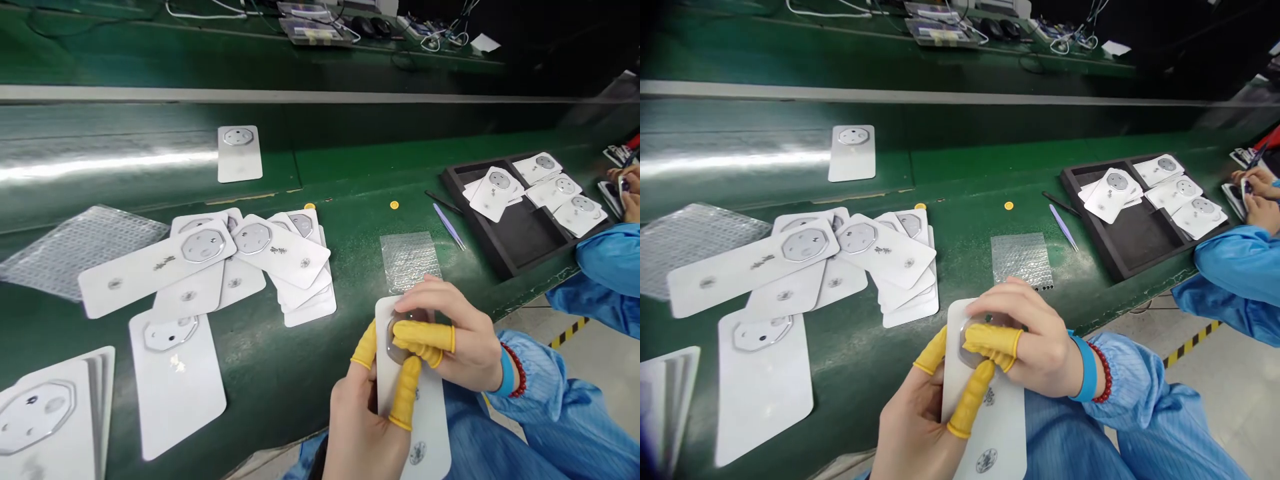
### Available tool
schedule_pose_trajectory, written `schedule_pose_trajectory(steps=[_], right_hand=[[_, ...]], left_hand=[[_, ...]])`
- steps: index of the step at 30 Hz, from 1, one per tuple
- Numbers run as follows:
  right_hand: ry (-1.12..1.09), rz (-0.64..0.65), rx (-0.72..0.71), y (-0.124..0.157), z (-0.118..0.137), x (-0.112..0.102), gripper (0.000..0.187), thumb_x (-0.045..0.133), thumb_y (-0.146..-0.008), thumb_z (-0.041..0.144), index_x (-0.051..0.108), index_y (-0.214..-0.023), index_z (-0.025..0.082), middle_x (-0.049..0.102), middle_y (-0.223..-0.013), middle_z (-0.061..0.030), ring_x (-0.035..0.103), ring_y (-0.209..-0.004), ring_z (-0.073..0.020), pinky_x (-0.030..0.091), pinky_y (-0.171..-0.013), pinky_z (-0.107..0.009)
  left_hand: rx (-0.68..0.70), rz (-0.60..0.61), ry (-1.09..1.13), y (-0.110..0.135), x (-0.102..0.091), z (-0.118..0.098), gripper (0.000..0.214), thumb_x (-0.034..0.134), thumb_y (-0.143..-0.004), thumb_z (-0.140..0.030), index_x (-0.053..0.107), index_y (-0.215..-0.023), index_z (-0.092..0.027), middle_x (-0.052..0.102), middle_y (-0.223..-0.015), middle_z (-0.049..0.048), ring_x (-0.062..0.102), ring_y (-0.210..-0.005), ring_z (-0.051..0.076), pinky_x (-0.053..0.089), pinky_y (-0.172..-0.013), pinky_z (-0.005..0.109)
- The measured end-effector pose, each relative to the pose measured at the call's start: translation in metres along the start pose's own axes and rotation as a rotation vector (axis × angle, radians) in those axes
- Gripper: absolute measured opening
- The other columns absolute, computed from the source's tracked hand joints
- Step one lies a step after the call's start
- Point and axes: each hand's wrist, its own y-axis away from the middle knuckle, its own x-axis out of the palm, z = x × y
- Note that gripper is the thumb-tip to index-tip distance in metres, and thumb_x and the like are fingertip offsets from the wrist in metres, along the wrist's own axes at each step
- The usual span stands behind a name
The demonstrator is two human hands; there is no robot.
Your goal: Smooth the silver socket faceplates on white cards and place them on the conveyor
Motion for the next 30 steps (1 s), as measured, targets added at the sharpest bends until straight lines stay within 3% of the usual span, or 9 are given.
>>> schedule_pose_trajectory(steps=[3,6,13,18,25,27,30], right_hand=[[0.146,0.123,-0.06,0.003,0.004,-0.009,0.024,0.046,-0.094,0.013,0.062,-0.108,0.024,0.071,-0.106,-0.0065,0.064,-0.104,-0.0198,0.044,-0.105,-0.048],[0.154,0.181,-0.065,0.002,0.005,-0.015,0.021,0.046,-0.096,0.017,0.063,-0.108,0.023,0.071,-0.107,-0.0069,0.064,-0.106,-0.0193,0.043,-0.106,-0.046],[-0.197,0.028,0.078,-0.006,0.001,-0.007,0.02,0.06,-0.09,0.017,0.068,-0.107,0.023,0.07,-0.1,-0.0073,0.066,-0.088,-0.0183,0.057,-0.078,-0.039],[-0.262,0.026,0.108,-0.006,0.0,-0.006,0.02,0.06,-0.09,0.018,0.068,-0.108,0.024,0.07,-0.102,-0.0068,0.065,-0.091,-0.0189,0.057,-0.078,-0.039],[-0.136,0.04,0.085,-0.008,0.004,-0.007,0.01,0.061,-0.09,0.017,0.067,-0.095,0.022,0.068,-0.103,-0.0077,0.063,-0.093,-0.0199,0.054,-0.086,-0.045],[-0.148,0.087,0.144,-0.009,0.005,-0.01,0.006,0.062,-0.089,0.018,0.067,-0.091,0.021,0.066,-0.104,-0.0074,0.062,-0.094,-0.0194,0.053,-0.087,-0.044],[-0.231,0.197,0.327,-0.01,0.004,-0.016,0.001,0.066,-0.086,0.019,0.067,-0.085,0.02,0.062,-0.103,-0.0058,0.062,-0.09,-0.0163,0.056,-0.078,-0.034]], left_hand=[[0.005,-0.034,0.024,0.003,0.0,0.003,0.042,0.079,-0.064,-0.025,0.07,-0.104,-0.023,0.077,-0.08,0.0032,0.072,-0.074,0.027,0.058,-0.06,0.03],[-0.006,-0.039,0.049,0.006,0.001,0.001,0.043,0.078,-0.064,-0.024,0.07,-0.106,-0.023,0.078,-0.092,0.0042,0.072,-0.069,0.024,0.057,-0.057,0.028],[-0.158,0.058,0.145,0.007,-0.001,-0.007,0.048,0.081,-0.064,-0.031,0.07,-0.11,-0.023,0.073,-0.064,0.0013,0.066,-0.054,0.021,0.053,-0.047,0.026],[-0.206,0.092,0.14,0.006,-0.006,-0.004,0.053,0.08,-0.065,-0.037,0.069,-0.115,-0.022,0.065,-0.052,-0.0002,0.061,-0.046,0.02,0.051,-0.043,0.028],[-0.124,0.043,0.113,0.004,0.001,-0.007,0.053,0.079,-0.064,-0.03,0.068,-0.115,-0.022,0.073,-0.067,0.0008,0.069,-0.064,0.023,0.055,-0.052,0.025],[-0.091,0.046,0.104,0.004,0.002,-0.005,0.052,0.078,-0.066,-0.03,0.067,-0.116,-0.022,0.075,-0.073,0.0022,0.07,-0.066,0.023,0.054,-0.051,0.025],[-0.063,0.058,0.111,0.004,0.003,0.0,0.049,0.077,-0.067,-0.031,0.068,-0.114,-0.021,0.076,-0.079,0.0041,0.069,-0.062,0.022,0.055,-0.054,0.026]])
